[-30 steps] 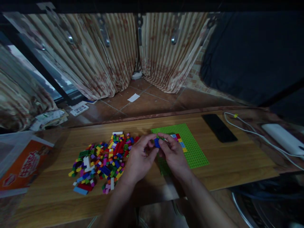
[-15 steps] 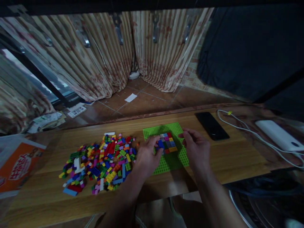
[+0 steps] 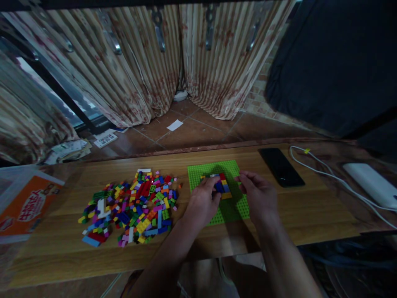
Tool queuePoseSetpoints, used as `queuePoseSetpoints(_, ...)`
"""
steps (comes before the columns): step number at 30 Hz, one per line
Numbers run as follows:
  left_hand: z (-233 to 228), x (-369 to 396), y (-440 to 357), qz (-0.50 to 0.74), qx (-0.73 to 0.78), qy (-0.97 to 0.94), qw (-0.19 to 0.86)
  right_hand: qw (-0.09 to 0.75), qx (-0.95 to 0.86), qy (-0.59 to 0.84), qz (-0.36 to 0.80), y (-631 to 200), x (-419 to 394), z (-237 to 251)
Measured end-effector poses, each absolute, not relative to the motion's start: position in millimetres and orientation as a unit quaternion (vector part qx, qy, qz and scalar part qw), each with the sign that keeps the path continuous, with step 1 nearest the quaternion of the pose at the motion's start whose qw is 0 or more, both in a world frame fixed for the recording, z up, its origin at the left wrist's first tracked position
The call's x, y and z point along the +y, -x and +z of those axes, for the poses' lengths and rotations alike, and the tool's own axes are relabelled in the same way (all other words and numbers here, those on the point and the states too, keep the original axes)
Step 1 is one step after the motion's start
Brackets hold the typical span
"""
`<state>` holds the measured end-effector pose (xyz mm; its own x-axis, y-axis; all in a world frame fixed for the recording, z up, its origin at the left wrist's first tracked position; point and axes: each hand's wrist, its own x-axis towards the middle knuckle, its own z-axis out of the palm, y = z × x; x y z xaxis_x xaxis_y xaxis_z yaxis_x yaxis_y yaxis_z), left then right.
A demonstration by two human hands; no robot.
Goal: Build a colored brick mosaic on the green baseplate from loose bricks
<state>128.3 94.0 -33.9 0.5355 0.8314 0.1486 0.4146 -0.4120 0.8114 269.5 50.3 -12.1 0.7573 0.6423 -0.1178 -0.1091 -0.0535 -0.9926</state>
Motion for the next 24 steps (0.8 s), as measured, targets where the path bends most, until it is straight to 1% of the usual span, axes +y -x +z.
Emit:
queuePoseSetpoints(13, -37, 94, -134, 0.286, 0.396, -0.794, 0.363, 0.651, -0.196, 0.669, 0.301, -265, 49, -9)
queuePoseSetpoints(17, -36, 94, -132, 0.294, 0.390, -0.786, 0.378, 0.642, -0.192, 0.682, 0.293, -269, 50, -14)
queuePoseSetpoints(19, -35, 94, -132, 0.299, 0.381, -0.783, 0.389, 0.618, -0.208, 0.704, 0.281, -272, 50, -18)
queuePoseSetpoints(24, -33, 94, -132, 0.315, 0.371, -0.787, 0.379, 0.510, -0.334, 0.750, 0.255, -275, 46, -32)
